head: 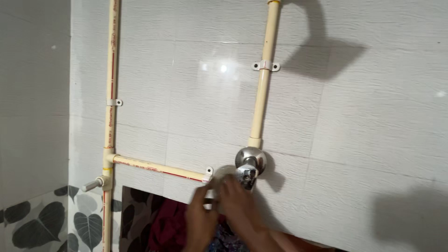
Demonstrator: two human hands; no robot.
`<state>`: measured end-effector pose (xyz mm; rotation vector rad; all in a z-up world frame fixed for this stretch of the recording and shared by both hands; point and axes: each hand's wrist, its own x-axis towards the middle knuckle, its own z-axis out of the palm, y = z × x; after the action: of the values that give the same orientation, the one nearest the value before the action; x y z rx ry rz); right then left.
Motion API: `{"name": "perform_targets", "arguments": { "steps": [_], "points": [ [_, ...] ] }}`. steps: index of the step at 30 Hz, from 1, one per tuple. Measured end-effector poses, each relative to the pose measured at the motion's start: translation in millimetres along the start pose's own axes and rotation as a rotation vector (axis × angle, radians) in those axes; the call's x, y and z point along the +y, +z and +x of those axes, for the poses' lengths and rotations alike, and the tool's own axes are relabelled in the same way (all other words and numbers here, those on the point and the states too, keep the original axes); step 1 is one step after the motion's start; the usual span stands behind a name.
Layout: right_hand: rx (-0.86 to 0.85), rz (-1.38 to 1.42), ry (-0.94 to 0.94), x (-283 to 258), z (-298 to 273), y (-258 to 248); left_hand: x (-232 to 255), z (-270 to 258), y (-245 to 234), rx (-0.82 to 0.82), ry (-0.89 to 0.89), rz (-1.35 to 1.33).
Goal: The person scrubs a square shower head and the attached wall-mounted pipes and valve using a metal scrubber. The person works methodically from the shower head down to the lower pipe sections and the valve handle.
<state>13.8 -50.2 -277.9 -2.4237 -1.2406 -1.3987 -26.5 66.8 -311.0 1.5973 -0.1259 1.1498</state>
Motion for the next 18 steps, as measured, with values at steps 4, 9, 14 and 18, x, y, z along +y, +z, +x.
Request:
{"name": "perform_targets", "arguments": {
  "steps": [4,9,14,18],
  "points": [
    [0.157,-0.217,-0.189,28.5,-37.8,-8.4,15.4,-10.2,22.1,-0.15,-0.131,0.017],
    [0.157,0.018,0.128,40.0,-62.0,-7.6,39.0,-10.9,14.1,-0.295,-0.199,0.009],
    [0.518,0.284,0.482,36.4,-72.4,-44.2,87.3,-14.2,-2.5,-0.139,-0.17,-0.153],
    [0.515,0.391,0.55,16.2,-49.3,-78.9,126.4,-22.2,-3.7,0.0,0.188,-0.239]
  ]
}}
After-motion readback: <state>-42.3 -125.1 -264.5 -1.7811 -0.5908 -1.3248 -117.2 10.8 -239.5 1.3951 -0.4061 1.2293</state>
